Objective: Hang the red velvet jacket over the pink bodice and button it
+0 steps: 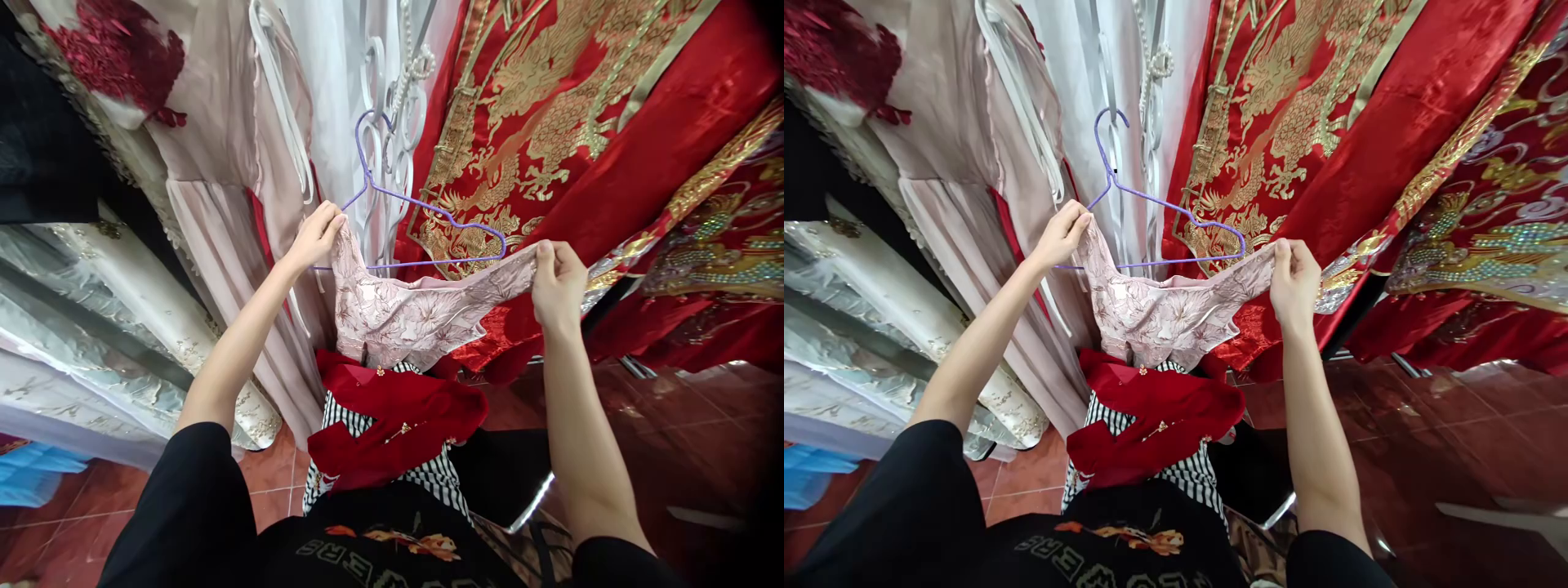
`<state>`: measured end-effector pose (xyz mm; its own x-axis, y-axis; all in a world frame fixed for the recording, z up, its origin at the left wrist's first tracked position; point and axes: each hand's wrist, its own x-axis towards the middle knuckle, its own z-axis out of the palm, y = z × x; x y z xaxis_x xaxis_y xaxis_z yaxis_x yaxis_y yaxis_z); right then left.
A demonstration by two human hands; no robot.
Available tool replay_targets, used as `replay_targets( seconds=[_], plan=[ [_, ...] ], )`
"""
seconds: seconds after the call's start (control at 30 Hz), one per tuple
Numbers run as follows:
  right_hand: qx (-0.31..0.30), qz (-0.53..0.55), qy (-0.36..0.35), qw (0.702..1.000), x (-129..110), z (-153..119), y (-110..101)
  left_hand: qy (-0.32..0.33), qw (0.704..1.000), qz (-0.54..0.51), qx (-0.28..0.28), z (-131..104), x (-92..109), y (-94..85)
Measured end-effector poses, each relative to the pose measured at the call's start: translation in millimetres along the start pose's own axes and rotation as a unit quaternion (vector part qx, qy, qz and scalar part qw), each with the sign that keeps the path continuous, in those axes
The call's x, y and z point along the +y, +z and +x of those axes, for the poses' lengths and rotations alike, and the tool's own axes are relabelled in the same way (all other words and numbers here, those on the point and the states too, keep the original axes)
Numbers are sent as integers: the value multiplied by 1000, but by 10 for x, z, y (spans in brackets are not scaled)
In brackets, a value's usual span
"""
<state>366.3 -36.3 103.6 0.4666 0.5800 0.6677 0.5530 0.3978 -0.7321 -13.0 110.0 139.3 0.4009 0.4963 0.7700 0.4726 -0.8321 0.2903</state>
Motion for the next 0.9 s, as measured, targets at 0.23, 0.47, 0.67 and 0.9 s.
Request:
replay_targets(
  seconds=[0.23, 0.47, 0.67, 0.9],
  plan=[
    [-45, 2, 4, 999, -78, 199, 120, 0, 1000, 14, -2, 28, 1, -56],
    [-47, -45, -33, 997, -183, 295, 99, -2, 999, 48, 7, -13, 13, -105],
    [-27, -48, -8, 998, -38, 272, 0, -7, 999, 30, 10, -1, -29, -117],
    [-3, -54, 18, 998, 40, 270, 14, -5, 1000, 8, 13, -2, -67, -76]
  ],
)
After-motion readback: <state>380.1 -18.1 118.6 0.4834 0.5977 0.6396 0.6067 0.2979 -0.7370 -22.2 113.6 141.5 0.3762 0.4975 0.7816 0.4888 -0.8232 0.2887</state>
